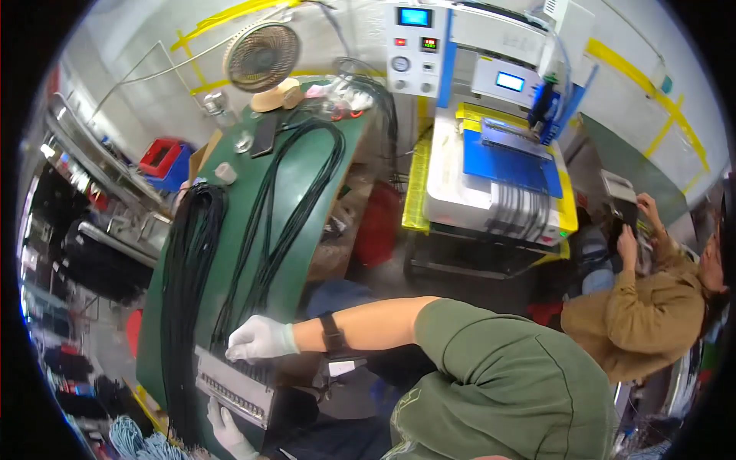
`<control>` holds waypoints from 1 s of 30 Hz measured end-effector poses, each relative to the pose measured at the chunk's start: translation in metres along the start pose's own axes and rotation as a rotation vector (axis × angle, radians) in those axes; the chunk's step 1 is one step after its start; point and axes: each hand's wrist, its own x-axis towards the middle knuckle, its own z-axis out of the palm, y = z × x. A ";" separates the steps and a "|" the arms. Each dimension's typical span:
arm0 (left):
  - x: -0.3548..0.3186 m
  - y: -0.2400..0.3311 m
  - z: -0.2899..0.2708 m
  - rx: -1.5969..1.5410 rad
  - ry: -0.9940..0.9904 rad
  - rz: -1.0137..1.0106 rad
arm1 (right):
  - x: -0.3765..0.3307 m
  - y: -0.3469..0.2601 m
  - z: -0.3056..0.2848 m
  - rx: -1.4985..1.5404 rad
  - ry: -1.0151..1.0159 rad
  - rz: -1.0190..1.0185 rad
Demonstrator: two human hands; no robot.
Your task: The person removes a metal fixture from a machine, pulls out the processed cables, and picks up a new bundle of wires. They then insert the wires one by one into the fixture's slots and place the loaded fixture back into the machine.
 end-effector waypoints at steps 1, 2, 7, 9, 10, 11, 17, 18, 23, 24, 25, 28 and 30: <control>0.002 0.002 -0.002 0.003 -0.010 0.014 | -0.001 0.001 0.002 0.015 0.011 0.000; -0.004 0.000 -0.005 0.016 0.019 0.004 | -0.002 -0.002 0.007 0.038 -0.024 -0.004; -0.003 0.006 0.005 0.073 0.123 -0.006 | -0.015 -0.052 0.008 0.018 -0.185 -0.041; 0.002 0.008 0.015 0.046 0.115 0.069 | -0.028 -0.094 0.020 0.321 -0.241 -0.343; 0.003 0.010 0.012 0.149 0.116 0.050 | -0.029 -0.118 0.029 0.259 -0.251 -0.526; 0.004 0.011 0.007 0.106 0.116 0.039 | -0.038 -0.150 0.032 0.402 -0.367 -0.513; -0.004 -0.003 0.015 0.114 0.130 0.015 | -0.045 -0.227 0.048 0.875 -1.097 -0.790; -0.002 -0.005 0.017 0.105 0.122 0.017 | -0.043 -0.229 0.048 0.961 -1.215 -0.854; -0.003 -0.013 0.021 0.137 0.139 0.022 | -0.034 -0.230 0.052 0.883 -1.309 -0.902; -0.003 -0.012 0.020 0.130 0.129 0.020 | -0.033 -0.228 0.051 0.851 -1.323 -0.906; -0.003 -0.011 0.019 0.122 0.118 0.019 | -0.032 -0.226 0.051 0.817 -1.337 -0.909; -0.003 -0.008 0.015 0.116 0.107 0.019 | -0.039 -0.224 0.059 0.787 -1.271 -0.906; -0.004 -0.007 0.012 0.120 0.097 0.016 | -0.045 -0.224 0.067 0.795 -1.103 -0.889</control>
